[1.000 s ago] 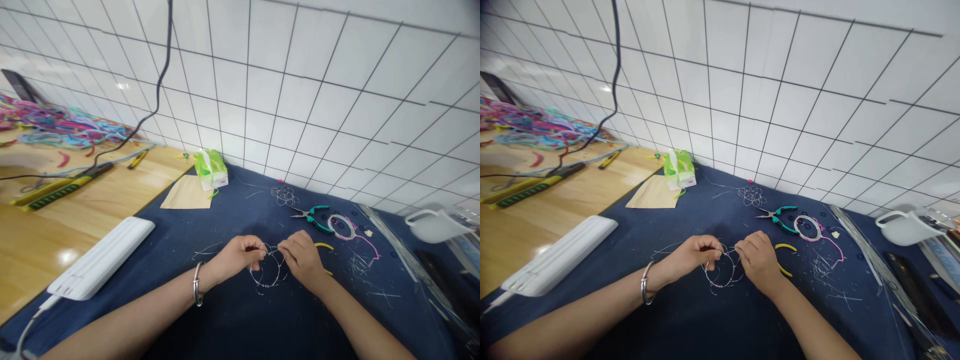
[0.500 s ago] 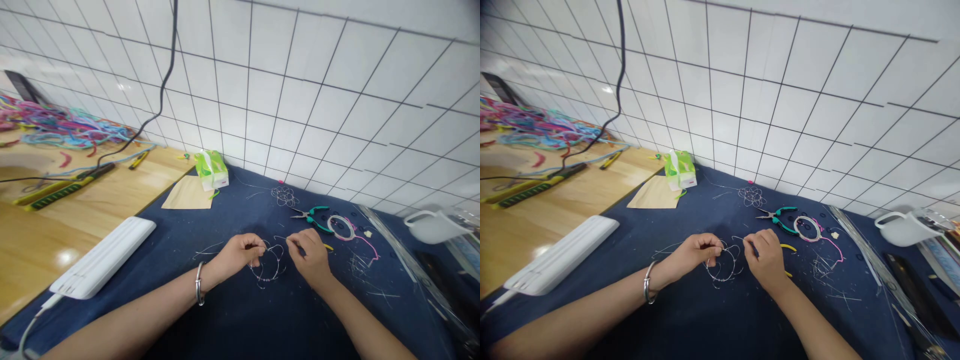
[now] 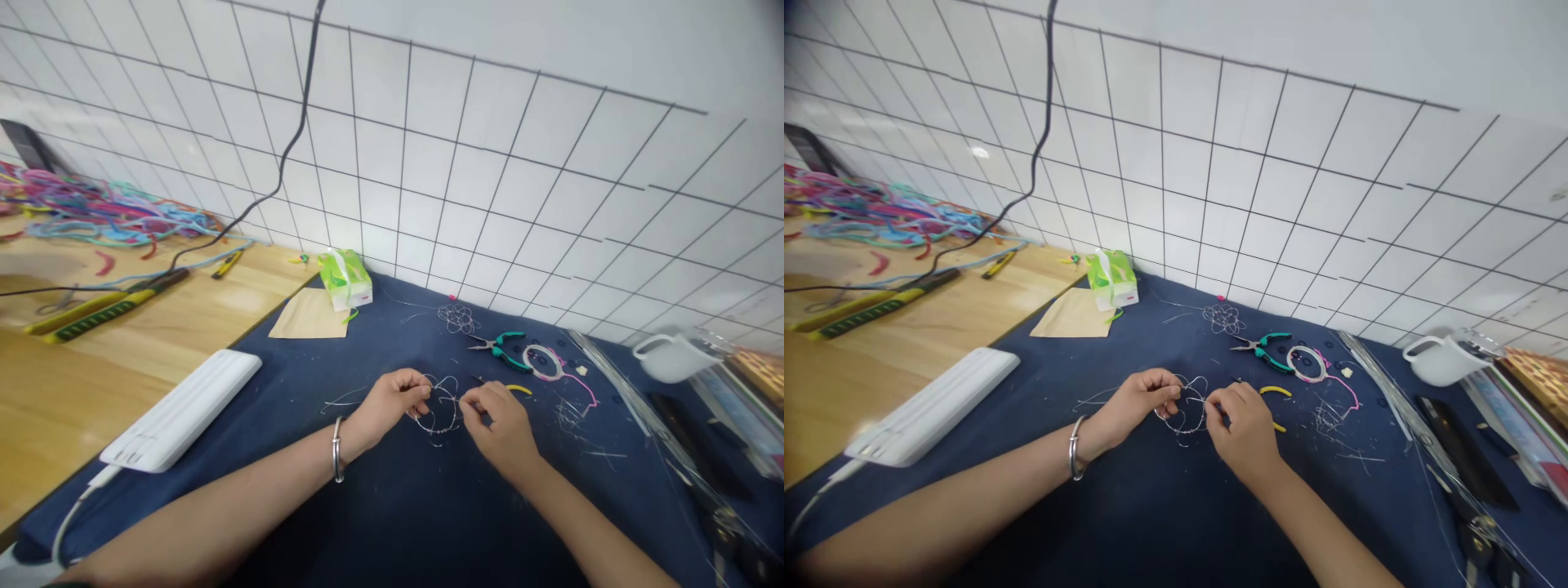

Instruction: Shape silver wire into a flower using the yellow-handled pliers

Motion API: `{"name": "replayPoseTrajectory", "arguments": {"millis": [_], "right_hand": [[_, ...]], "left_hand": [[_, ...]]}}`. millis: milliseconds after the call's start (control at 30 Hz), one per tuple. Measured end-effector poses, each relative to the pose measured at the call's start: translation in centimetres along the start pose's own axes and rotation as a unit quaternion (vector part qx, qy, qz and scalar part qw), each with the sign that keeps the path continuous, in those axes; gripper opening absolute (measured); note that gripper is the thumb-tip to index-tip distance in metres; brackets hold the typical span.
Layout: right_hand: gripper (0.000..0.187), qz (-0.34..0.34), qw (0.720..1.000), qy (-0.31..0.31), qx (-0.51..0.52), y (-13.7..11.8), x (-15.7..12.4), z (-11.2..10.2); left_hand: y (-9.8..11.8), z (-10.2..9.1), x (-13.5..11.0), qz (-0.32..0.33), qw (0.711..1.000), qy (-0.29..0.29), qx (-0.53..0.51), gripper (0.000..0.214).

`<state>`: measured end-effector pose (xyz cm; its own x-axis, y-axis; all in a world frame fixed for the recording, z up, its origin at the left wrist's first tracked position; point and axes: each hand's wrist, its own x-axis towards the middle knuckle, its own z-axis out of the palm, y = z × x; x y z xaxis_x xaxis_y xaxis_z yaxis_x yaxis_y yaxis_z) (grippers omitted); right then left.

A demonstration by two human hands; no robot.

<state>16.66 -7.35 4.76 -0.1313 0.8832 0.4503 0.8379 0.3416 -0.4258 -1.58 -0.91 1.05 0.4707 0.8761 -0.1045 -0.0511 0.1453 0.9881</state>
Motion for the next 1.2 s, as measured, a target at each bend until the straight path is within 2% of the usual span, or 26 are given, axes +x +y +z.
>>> {"name": "replayPoseTrajectory", "arguments": {"millis": [233, 467, 667, 867, 1033, 1200], "right_hand": [[0.013, 0.104, 0.994, 0.010, 0.016, -1.6, -2.7, 0.9], [0.012, 0.171, 0.985, 0.034, 0.003, -2.6, -3.6, 1.3], [0.013, 0.135, 0.990, 0.013, -0.038, -2.7, -4.4, 1.8], [0.016, 0.076, 0.994, -0.004, -0.084, -1.7, -4.9, 2.5], [0.018, 0.034, 0.994, -0.002, -0.105, -0.9, -5.0, 2.6], [0.018, 0.020, 0.994, 0.006, -0.106, -0.9, -5.0, 2.4]], "left_hand": [[-0.7, 0.4, -0.8, 0.008, 1.000, -0.020, 0.010, 0.020], [-1.3, 1.0, -1.2, 0.004, 0.998, -0.036, 0.042, 0.019], [-1.4, 1.3, -1.5, 0.009, 0.998, -0.042, 0.039, 0.018], [-1.6, 1.4, -1.5, 0.001, 0.998, -0.055, 0.029, 0.017], [-1.7, 1.4, -1.5, 0.001, 0.998, -0.062, 0.027, 0.016], [-1.6, 1.6, -1.6, 0.001, 0.997, -0.065, 0.028, 0.015]]}}
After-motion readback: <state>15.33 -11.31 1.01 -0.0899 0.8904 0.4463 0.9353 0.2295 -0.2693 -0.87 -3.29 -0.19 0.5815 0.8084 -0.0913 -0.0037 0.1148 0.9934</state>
